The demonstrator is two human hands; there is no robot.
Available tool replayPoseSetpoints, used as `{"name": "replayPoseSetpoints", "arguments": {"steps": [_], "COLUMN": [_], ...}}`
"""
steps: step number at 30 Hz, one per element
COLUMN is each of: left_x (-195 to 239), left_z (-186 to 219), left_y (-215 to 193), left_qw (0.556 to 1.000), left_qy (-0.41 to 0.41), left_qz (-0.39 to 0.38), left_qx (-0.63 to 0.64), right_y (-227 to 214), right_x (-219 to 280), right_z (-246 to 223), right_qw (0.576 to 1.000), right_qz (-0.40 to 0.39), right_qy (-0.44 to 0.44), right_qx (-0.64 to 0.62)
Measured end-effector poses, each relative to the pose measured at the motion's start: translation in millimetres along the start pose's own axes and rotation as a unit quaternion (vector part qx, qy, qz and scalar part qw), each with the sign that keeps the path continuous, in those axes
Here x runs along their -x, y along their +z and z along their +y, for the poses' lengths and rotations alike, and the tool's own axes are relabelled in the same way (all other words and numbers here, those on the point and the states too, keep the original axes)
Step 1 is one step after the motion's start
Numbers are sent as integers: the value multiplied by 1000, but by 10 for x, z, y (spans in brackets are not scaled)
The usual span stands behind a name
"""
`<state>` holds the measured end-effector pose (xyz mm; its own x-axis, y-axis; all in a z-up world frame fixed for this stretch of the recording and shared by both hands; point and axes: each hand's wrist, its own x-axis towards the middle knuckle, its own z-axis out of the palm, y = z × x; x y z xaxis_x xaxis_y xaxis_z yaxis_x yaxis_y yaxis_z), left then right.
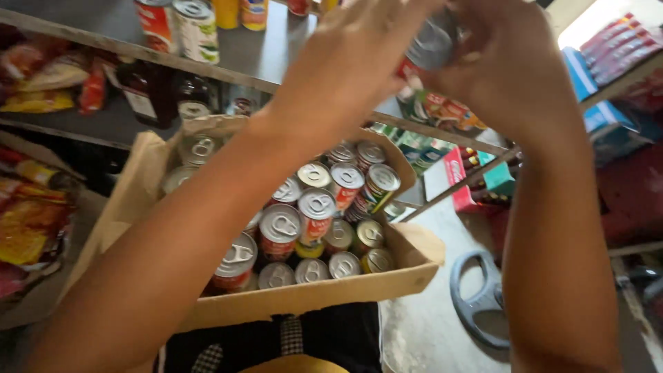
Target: The person takes canned goods from a cardboard box and places them onto a metal shelf. They arrange the cans in rows, organizing them by type and brand.
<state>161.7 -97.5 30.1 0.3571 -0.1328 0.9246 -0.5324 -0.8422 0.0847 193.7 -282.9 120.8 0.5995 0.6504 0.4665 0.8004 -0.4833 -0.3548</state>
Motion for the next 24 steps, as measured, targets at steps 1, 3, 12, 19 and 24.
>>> {"name": "replayPoseSetpoints", "arguments": {"steps": [1,3,12,19,24], "left_x": [7,44,313,469,609], "left_z": [78,209,491,384,253], "left_y": [70,189,402,455,517], "left_qw": [1000,998,957,875,804], "left_qy": [0,36,53,41,26], "left_qz": [2,-40,-235,-462,-586], "left_qx": [6,35,162,138,96], "right_y": [-65,-161,165,818,1058], "right_x": [121,338,1031,1222,1165], "right_z": [53,153,721,789,664], "right_qw": [1000,995,970,938,951], "right_qz": [0,-6,-138,-176,-214], "right_qy": [4,63,174,253,213], "right_qx": [5,73,-100,-162,-70]}}
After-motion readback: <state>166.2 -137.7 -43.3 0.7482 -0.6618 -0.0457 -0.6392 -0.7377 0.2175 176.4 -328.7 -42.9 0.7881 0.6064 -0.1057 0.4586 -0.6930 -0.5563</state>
